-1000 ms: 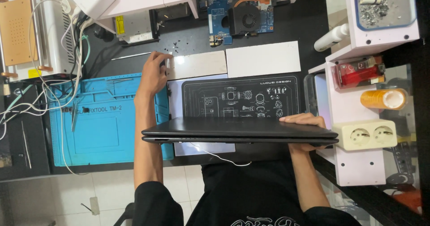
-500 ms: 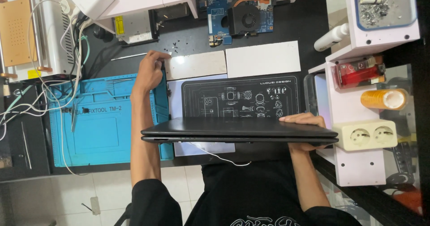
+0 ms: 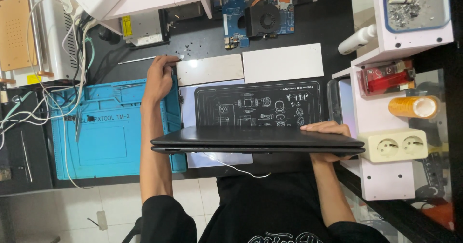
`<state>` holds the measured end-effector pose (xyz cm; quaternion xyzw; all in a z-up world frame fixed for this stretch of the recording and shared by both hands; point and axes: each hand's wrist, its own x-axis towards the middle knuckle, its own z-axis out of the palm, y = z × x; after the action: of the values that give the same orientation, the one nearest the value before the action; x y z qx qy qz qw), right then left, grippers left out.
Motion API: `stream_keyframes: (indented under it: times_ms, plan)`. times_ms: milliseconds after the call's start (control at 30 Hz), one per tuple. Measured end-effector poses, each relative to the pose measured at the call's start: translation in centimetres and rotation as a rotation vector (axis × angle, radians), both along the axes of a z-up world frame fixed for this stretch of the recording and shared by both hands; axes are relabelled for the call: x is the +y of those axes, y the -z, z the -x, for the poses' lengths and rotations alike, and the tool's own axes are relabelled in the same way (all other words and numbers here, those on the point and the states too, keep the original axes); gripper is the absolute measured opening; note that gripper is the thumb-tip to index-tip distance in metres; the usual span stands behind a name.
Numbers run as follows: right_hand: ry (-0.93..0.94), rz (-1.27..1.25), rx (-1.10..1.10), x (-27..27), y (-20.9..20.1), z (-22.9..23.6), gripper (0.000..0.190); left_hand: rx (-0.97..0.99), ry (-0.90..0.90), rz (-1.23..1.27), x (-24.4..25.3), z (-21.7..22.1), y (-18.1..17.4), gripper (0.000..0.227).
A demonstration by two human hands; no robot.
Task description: The person assembles a laptop by first snapping the bottom cover onto the chassis and then installing the motherboard. They connect internal cables and place the motherboard into the laptop body, aligning it with the cooling fan and other components.
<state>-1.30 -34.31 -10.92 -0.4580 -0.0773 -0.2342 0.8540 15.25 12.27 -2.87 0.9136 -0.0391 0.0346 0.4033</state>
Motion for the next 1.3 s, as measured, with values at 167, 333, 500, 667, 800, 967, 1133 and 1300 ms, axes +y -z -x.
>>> stream_keyframes:
  times_ms: [167,333,500,667,800,967,1133,1300]
  plan:
    - [-0.038,0.003,-0.064,0.0,0.1,0.0,0.083,-0.002,-0.021,0.079,0.3,0.2,1.3,0.030]
    - [-0.057,-0.019,0.017,-0.2,-0.3,0.0,0.076,0.000,-0.012,0.028,0.2,-0.6,1.4,0.028]
    - [-0.078,-0.038,-0.122,1.0,-1.7,-0.3,0.076,-0.132,0.056,-0.206,-4.5,-1.4,-2.0,0.027]
    - [0.016,0.111,-0.015,0.8,-1.6,0.6,0.062,-0.055,0.267,-0.303,-6.4,-3.4,-0.8,0.033]
    - [-0.024,0.007,-0.027,0.9,-2.0,0.3,0.073,-0.010,0.293,-0.323,-6.7,-3.9,-0.1,0.032]
    - [-0.002,0.044,-0.019,0.9,-2.1,0.2,0.076,-0.018,0.284,-0.261,-6.4,-3.6,-0.6,0.039]
    - [0.007,0.071,-0.093,0.8,-1.3,-0.2,0.080,0.013,0.295,-0.099,-4.1,-2.9,-1.8,0.043]
    - [0.016,0.058,-0.005,0.5,-0.9,0.0,0.079,-0.010,0.079,-0.136,-0.9,-2.0,-1.0,0.038]
